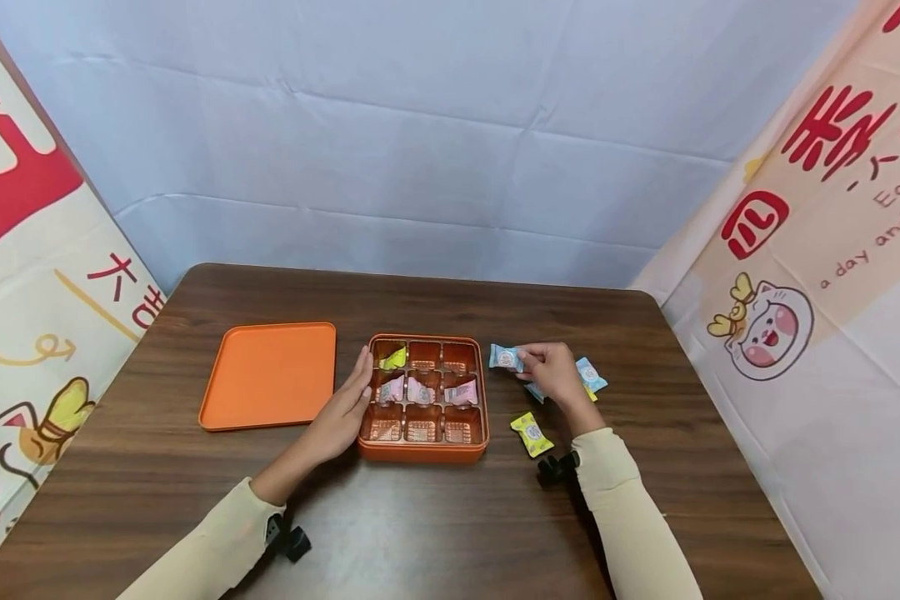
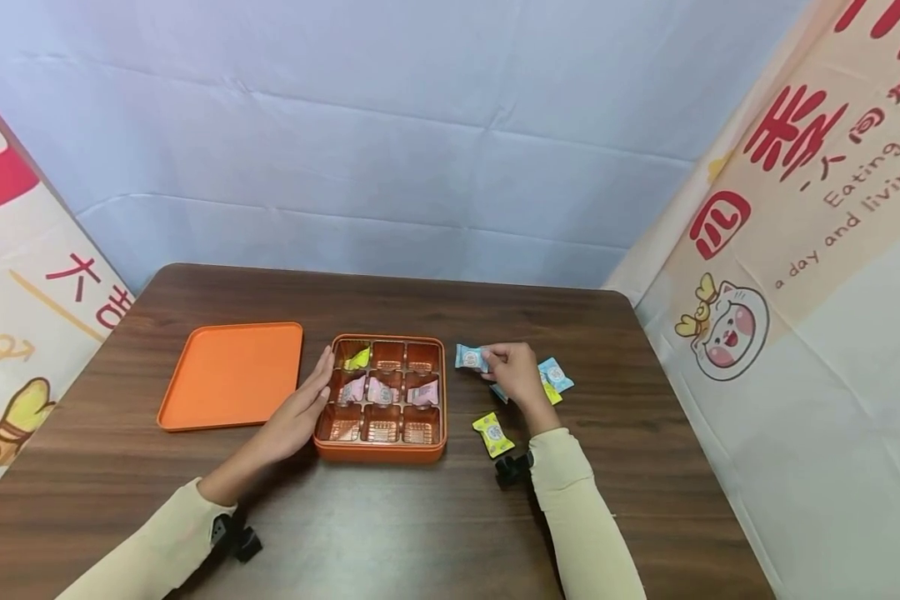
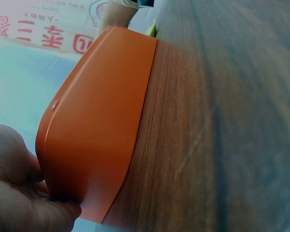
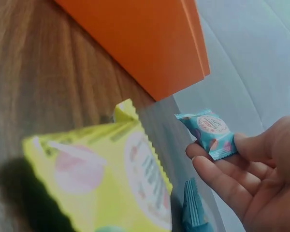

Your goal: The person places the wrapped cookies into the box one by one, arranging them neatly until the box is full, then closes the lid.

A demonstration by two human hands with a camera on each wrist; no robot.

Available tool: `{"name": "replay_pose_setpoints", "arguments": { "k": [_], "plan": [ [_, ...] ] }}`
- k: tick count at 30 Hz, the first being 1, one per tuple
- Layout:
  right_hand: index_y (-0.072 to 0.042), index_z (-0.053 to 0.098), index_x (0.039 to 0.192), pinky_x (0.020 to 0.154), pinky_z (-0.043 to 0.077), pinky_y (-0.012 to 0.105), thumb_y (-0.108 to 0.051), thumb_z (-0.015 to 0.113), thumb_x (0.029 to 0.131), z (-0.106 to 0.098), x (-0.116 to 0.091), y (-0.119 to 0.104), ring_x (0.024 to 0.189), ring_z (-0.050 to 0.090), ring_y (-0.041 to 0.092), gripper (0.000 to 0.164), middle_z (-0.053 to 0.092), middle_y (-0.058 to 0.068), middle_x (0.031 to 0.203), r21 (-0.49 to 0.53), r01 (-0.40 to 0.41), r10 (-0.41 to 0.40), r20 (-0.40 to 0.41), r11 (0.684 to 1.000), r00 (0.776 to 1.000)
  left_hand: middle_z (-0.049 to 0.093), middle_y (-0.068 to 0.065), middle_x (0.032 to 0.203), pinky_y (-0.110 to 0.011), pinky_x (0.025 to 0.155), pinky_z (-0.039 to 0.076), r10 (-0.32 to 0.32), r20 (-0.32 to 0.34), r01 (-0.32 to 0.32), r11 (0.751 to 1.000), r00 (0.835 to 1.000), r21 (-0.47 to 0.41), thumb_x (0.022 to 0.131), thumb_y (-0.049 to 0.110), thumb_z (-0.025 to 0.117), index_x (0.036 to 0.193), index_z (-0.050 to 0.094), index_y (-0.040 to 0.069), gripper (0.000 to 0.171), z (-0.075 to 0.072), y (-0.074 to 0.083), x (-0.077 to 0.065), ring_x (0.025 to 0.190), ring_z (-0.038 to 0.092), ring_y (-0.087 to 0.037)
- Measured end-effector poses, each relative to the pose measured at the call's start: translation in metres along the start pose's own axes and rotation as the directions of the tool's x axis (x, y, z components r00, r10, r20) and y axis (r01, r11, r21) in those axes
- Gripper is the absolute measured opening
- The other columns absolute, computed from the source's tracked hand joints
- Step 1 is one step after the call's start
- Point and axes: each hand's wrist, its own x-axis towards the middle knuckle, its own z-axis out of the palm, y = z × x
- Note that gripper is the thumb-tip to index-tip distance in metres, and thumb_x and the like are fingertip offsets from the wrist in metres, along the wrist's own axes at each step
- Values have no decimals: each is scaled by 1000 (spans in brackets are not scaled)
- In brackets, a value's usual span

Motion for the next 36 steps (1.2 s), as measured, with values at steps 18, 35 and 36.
{"name": "replay_pose_setpoints", "arguments": {
  "k": [18,35,36],
  "plan": [
    [12,60,133,80,59,31,-9,61,103,-3,8,-7,78,72,11,37,60,24,128,384,-231,235,36,894,971,-5,-7,169,-58,121,12,-11,-31,11,1000,999,-1,110,4,36,161,10,0,58,-2,1,-2,154,5,-32],
    [12,56,137,80,59,30,-11,61,103,-5,-2,-8,76,74,12,41,72,5,94,501,-253,260,56,828,964,-5,-6,169,-57,120,13,-13,-6,13,1000,1000,5,110,6,36,161,8,1,59,-1,2,2,154,4,-31],
    [12,56,136,80,59,30,-11,61,103,-5,-3,-8,76,73,12,41,72,4,93,507,-247,256,54,825,965,-5,-6,169,-57,121,13,-14,-6,14,1000,1000,7,110,6,36,161,8,1,59,-1,2,2,154,5,-31]
  ]
}}
